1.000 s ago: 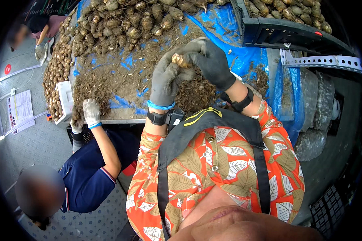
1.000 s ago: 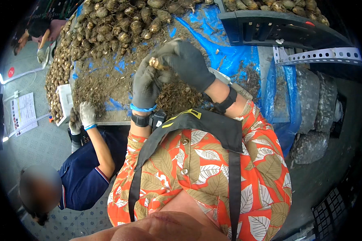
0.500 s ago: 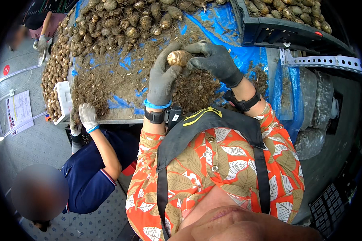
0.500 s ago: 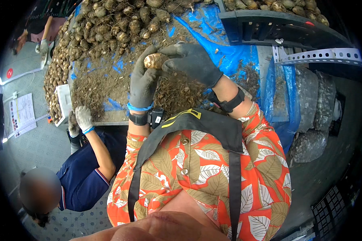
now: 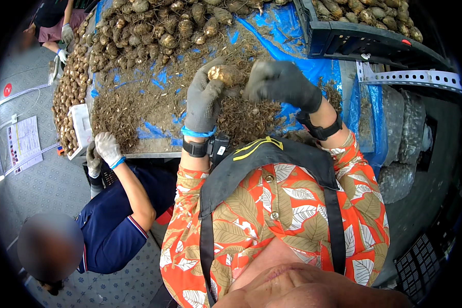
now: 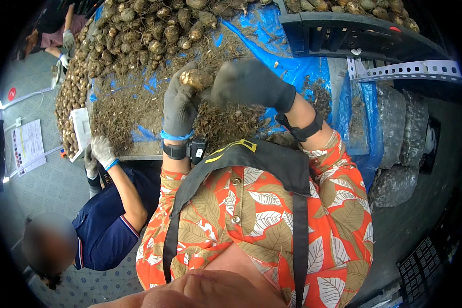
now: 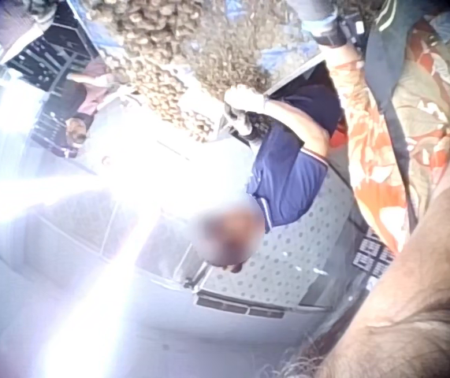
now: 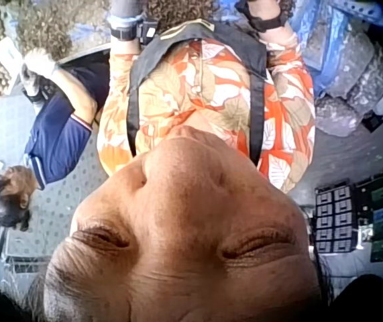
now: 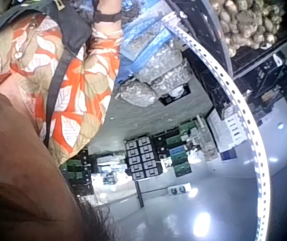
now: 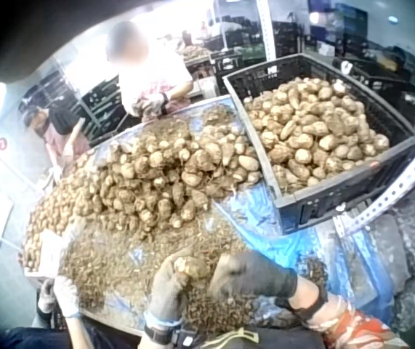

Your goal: The person is cleaning tubers by hand, removing dirt and root hairs while wearing gloves.

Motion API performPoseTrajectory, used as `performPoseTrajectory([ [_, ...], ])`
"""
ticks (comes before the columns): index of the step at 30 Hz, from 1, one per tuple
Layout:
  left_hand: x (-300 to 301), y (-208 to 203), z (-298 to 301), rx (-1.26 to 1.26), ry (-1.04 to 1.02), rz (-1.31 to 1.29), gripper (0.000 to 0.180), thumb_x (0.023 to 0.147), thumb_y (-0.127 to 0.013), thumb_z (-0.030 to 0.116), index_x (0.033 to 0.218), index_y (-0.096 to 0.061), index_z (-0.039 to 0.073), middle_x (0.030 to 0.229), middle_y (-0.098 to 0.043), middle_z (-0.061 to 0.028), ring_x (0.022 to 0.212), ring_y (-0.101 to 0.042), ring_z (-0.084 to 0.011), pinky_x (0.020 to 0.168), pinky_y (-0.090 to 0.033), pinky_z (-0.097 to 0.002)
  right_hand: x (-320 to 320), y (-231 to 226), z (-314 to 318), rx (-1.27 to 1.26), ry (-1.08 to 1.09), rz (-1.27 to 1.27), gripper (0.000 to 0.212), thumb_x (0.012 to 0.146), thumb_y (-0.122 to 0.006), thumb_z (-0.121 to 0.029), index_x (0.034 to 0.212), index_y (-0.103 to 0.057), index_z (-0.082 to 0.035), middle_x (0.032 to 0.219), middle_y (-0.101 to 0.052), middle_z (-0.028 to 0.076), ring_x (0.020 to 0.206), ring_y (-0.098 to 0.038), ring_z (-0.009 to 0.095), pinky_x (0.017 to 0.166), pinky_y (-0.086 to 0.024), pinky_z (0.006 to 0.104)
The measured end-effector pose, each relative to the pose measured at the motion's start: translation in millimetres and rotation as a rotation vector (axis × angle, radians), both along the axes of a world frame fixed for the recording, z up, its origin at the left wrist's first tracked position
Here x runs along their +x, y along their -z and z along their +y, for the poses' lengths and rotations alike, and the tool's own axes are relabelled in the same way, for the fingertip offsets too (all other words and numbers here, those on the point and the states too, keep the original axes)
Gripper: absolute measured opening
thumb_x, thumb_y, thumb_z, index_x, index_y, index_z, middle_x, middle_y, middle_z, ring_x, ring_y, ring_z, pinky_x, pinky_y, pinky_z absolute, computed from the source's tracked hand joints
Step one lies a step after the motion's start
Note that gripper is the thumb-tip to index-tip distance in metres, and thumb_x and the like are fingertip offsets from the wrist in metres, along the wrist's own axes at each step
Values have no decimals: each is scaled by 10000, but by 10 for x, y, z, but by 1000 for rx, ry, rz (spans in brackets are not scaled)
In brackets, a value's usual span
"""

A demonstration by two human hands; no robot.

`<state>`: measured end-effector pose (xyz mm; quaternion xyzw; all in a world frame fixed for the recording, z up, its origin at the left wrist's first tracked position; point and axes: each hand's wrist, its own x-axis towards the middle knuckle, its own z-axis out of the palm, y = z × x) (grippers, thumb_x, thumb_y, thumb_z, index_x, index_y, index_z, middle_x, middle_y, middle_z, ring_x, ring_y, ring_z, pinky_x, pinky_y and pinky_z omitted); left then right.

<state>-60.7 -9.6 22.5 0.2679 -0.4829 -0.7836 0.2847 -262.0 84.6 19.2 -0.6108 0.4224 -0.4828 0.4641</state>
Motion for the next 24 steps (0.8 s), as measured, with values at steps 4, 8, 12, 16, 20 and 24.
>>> performPoseTrajectory([
  [4,-58,91,30,-127,-45,19,636,845,-676,214,1339,-388,-63,1144,-586,-136,971,-633,-207,734,-575,-323,205,-60,-137,-185,431,71,297,789,-670,-227,1063,-687,-113,1127,-618,91,957,-616,258,846,-495,348],
  [8,-42,69,-1,16,32,39,571,846,-648,176,1311,-400,-42,1118,-605,-144,893,-645,-206,684,-557,-305,377,235,-219,-273,492,51,277,792,-637,-250,1016,-695,-97,1113,-618,99,1005,-591,277,883,-469,376],
  [12,8,36,27,53,-97,86,533,869,-655,254,1273,-419,0,1120,-606,-164,844,-641,-203,632,-525,-283,155,322,-103,136,396,53,247,837,-602,-275,949,-698,-77,954,-647,118,893,-626,267,812,-486,359],
  [16,31,36,19,15,-59,77,603,889,-648,364,1322,-393,30,1196,-572,-166,893,-629,-182,614,-496,-247,3,302,-58,105,425,159,286,830,-642,-316,986,-702,-83,1007,-655,109,971,-615,247,855,-476,371],
  [20,-77,50,74,27,-40,100,687,921,-588,398,1417,-313,10,1253,-541,-146,973,-619,-188,677,-536,-248,328,116,-197,-336,465,303,370,772,-709,-301,1076,-671,-94,1141,-634,66,1090,-571,243,936,-453,364],
  [24,-43,15,70,50,12,95,759,902,-628,355,1423,-269,-66,1109,-627,-175,818,-660,-191,655,-545,-258,435,274,-240,-220,462,-15,321,785,-689,-171,1092,-644,-88,1072,-654,84,1006,-609,239,865,-492,343],
])
